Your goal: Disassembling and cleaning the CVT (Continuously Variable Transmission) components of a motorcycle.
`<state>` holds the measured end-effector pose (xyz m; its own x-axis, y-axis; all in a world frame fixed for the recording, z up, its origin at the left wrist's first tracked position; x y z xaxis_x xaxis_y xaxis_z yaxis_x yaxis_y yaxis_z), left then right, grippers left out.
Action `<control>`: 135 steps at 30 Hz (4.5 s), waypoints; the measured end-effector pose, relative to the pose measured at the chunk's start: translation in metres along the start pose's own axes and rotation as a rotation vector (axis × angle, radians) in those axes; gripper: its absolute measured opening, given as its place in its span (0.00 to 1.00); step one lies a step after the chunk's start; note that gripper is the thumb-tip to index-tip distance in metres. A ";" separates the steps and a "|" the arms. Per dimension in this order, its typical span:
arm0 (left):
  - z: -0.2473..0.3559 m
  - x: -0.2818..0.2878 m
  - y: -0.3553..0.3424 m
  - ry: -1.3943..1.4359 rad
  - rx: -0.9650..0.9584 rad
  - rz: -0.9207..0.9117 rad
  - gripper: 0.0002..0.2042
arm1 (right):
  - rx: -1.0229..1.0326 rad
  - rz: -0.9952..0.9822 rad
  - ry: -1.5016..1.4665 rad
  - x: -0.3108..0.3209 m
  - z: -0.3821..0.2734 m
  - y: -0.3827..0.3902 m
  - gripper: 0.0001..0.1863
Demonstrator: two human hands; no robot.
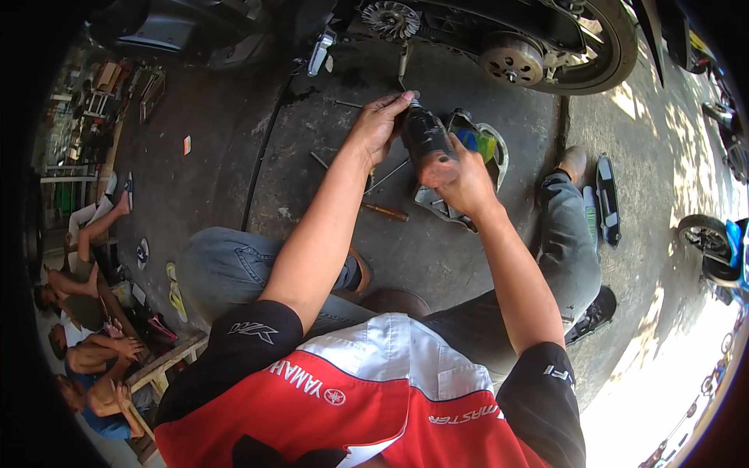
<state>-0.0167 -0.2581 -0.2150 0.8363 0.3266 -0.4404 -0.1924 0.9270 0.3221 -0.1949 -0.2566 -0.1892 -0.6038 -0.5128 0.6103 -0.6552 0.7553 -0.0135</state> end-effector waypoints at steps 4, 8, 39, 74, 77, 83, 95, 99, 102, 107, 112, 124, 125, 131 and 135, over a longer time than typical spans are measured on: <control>0.007 0.021 -0.039 0.028 0.212 -0.006 0.12 | -0.051 -0.168 0.105 -0.005 -0.016 -0.050 0.37; 0.036 0.026 -0.077 -0.208 0.237 0.006 0.15 | -0.080 -0.182 0.299 -0.013 -0.002 -0.106 0.34; 0.054 0.045 -0.168 0.250 0.217 -0.350 0.15 | -0.130 0.034 0.010 -0.039 0.004 -0.197 0.27; 0.054 0.046 -0.180 0.265 0.164 -0.348 0.18 | -0.150 0.022 0.087 -0.032 -0.002 -0.197 0.24; 0.061 0.048 -0.180 0.149 0.114 -0.193 0.18 | -0.152 0.027 0.119 -0.029 0.000 -0.196 0.21; 0.055 0.051 -0.183 0.185 0.145 -0.230 0.18 | -0.141 0.026 0.220 -0.027 0.000 -0.193 0.28; 0.025 0.031 -0.162 0.375 -0.007 -0.057 0.15 | -0.338 -0.016 0.060 -0.032 0.000 -0.026 0.24; 0.013 0.015 -0.206 0.469 -0.057 0.107 0.12 | -0.470 0.031 0.064 -0.025 0.020 0.057 0.22; 0.046 0.106 -0.273 0.532 -0.171 0.004 0.16 | -0.391 -0.107 -0.023 -0.056 0.005 0.070 0.20; 0.026 0.032 -0.264 0.568 -0.076 -0.177 0.16 | -0.683 -0.241 -0.484 -0.080 0.101 0.131 0.18; 0.037 0.058 -0.249 0.356 -0.078 0.107 0.15 | -0.883 -0.201 -0.890 -0.085 0.121 0.146 0.16; 0.038 0.094 -0.199 0.050 -0.198 0.091 0.12 | -0.800 0.041 -1.113 -0.048 0.089 0.126 0.17; 0.022 0.072 -0.179 0.021 -0.196 0.045 0.11 | -0.848 0.069 -1.104 -0.043 0.096 0.141 0.17; -0.043 -0.001 -0.106 -0.507 0.116 -0.289 0.08 | -0.825 0.160 -0.997 -0.027 0.080 0.143 0.19; -0.144 -0.033 -0.069 -1.272 0.290 -0.598 0.14 | -0.835 0.240 -1.039 -0.011 0.091 0.144 0.19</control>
<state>-0.1049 -0.3058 -0.3434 0.6650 -0.6194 0.4173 0.3260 0.7434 0.5840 -0.3235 -0.1789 -0.2700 -0.9679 -0.1227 -0.2192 -0.2411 0.6987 0.6736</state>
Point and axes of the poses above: each hand's wrist, its own y-axis away from the middle knuckle, its own x-axis out of the back of the hand, z = x × y, the point moved 8 cm from there along -y, towards the middle knuckle, and after that the axes turned 5 degrees about -z, right-handed, at the moved point
